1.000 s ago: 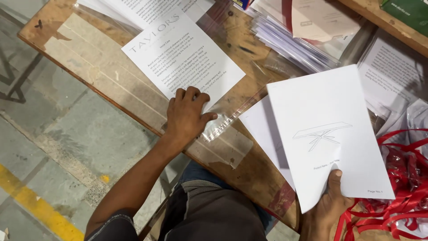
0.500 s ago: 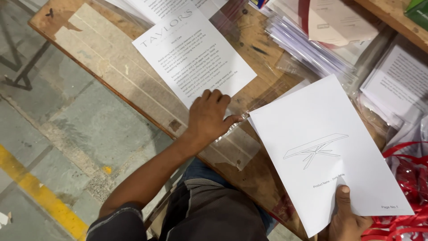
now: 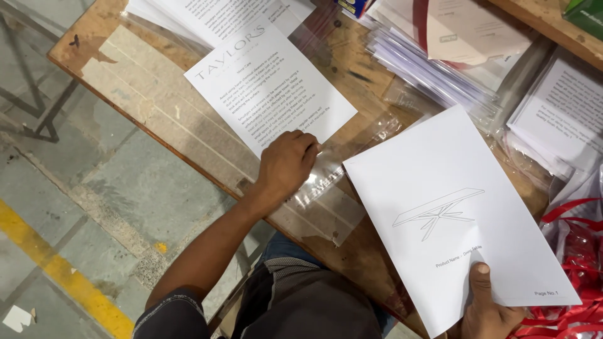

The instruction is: Packing furniture care instructions and decorative red bows into plastic sleeves.

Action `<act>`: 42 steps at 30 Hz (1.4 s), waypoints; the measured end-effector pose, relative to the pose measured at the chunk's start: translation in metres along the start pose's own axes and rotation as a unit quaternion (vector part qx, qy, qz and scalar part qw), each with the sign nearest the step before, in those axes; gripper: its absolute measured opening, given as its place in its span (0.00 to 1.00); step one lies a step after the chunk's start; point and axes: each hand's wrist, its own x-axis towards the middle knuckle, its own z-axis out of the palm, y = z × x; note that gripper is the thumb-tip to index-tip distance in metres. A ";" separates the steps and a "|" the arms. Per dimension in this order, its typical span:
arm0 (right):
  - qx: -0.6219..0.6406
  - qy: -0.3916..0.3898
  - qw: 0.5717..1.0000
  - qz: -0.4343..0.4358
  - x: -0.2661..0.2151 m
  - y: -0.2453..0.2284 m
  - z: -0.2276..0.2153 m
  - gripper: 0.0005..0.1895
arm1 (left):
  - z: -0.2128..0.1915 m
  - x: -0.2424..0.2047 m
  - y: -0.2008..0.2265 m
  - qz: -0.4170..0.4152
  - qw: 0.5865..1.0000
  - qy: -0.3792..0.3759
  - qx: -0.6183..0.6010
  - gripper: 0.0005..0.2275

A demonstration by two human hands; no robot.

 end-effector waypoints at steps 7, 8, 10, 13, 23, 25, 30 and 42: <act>-0.015 -0.004 0.999 -0.037 0.000 0.025 -0.018 0.22 | -0.011 0.001 0.019 0.024 0.999 -0.025 0.024 0.10; -0.002 -0.004 0.999 -0.039 0.001 0.027 -0.017 0.22 | -0.011 0.001 0.019 0.053 0.998 -0.004 0.031 0.14; 0.004 -0.014 0.999 -0.035 0.001 0.031 -0.024 0.23 | -0.003 0.002 0.015 0.027 0.999 -0.015 0.017 0.12; -0.083 -0.068 0.994 -0.012 0.017 0.036 -0.037 0.24 | 0.001 0.004 0.010 -0.012 0.999 -0.037 0.014 0.11; -0.146 -0.082 0.986 0.000 0.018 0.046 -0.031 0.21 | 0.002 0.001 -0.006 0.042 0.996 0.065 -0.050 0.03; -0.150 -0.063 0.987 0.002 0.010 0.045 -0.038 0.21 | 0.007 0.000 -0.006 0.042 0.997 0.070 0.000 0.02; -0.085 -0.065 0.987 -0.124 -0.028 0.038 -0.010 0.18 | -0.009 -0.002 0.010 0.147 0.983 0.098 0.042 0.10; -0.215 -0.073 0.972 -0.066 -0.057 0.057 0.002 0.16 | -0.019 0.018 0.008 0.033 0.986 -0.065 0.150 0.15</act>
